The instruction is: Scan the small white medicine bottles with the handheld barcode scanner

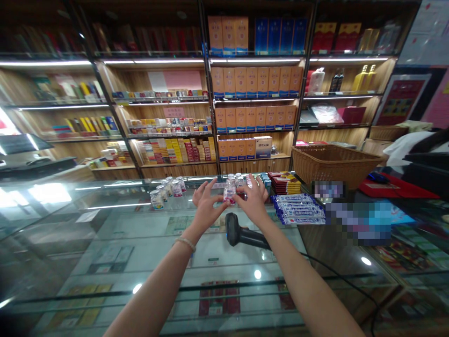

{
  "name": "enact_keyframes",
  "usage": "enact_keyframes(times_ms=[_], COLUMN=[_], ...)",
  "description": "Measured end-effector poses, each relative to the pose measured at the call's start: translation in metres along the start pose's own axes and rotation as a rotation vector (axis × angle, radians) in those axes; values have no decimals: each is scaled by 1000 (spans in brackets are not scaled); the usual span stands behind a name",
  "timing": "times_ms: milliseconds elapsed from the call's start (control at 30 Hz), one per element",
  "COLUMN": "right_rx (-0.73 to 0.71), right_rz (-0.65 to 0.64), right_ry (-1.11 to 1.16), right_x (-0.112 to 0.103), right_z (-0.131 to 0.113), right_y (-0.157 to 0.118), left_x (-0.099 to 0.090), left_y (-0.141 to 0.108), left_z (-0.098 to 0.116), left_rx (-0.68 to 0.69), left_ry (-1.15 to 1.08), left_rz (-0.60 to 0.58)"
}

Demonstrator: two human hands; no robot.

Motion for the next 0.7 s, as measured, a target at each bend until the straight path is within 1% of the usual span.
enact_keyframes(times_ms=[100,200,333,400,533,700], right_rx=[3,-11,-41,-44,-67,-86], right_rz=[-2,-12,-16,-18,-35,-97], right_ry=[6,3,11,20,61,91], right_x=[2,4,8,12,30,65], right_z=[-6,-18,-43,-56,-87,-125], right_y=[0,3,9,11,6,-12], left_x=[-2,-9,-28,-39,-67,-100], left_y=[0,3,12,14,4,-24], left_z=[-3,-7,-15,-21,-43,-76], left_rx=[-10,-36,-67,-56,-51,-77], left_ry=[8,40,118,148,195,254], left_rz=[-3,21,48,44,58,39])
Point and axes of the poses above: each hand's wrist, its own y-axis towards the middle knuckle, its own x-axis out of the palm, z = x × y, the point moved 5 cm from there along y, towards the middle knuckle, and after that the axes turned 11 degrees about x, right-handed, at the moved point
